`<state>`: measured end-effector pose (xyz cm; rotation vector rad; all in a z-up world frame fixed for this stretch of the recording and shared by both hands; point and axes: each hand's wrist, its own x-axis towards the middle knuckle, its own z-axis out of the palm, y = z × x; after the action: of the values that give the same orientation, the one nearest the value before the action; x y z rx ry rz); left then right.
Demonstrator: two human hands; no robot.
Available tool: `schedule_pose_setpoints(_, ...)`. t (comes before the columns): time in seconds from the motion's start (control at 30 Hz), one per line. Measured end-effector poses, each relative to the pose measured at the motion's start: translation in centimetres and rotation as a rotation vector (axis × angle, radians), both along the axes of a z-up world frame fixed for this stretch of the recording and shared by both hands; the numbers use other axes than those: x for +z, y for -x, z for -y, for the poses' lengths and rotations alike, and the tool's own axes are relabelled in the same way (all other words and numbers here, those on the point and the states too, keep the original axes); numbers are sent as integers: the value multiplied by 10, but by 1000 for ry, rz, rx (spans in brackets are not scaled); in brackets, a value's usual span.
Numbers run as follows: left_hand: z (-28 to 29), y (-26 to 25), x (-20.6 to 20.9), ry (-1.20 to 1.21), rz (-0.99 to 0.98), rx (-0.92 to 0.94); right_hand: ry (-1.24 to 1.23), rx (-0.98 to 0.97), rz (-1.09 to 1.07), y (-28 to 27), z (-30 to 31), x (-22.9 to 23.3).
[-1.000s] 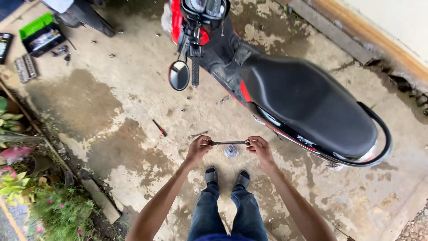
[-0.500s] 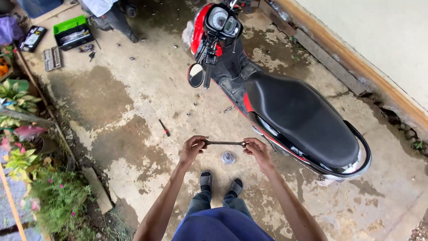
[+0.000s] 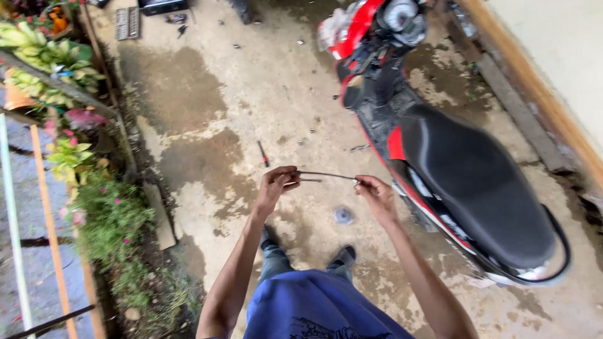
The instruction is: Organizing various hand tools like wrenches and screwdrivers into a plastic toolbox on the ground.
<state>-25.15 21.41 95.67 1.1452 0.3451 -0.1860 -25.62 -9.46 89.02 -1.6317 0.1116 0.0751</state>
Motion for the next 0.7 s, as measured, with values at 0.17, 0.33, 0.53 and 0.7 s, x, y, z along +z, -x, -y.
schedule_pose_setpoints(0.17,-110,-22,-51,-93,91,-50,-1,38,-15,-31,-106,10)
schedule_pose_setpoints(0.33,-222,-21,-73,-219,88,-25,-5,82,2,-49,-233,27)
schedule_pose_setpoints(0.53,-305,-34,-41,-252,20,167,-86,135,-69,-96,-340,35)
schedule_pose_setpoints(0.7,-352,-70,-31,-201,-4,267,-68,195,-60,-154,-397,30)
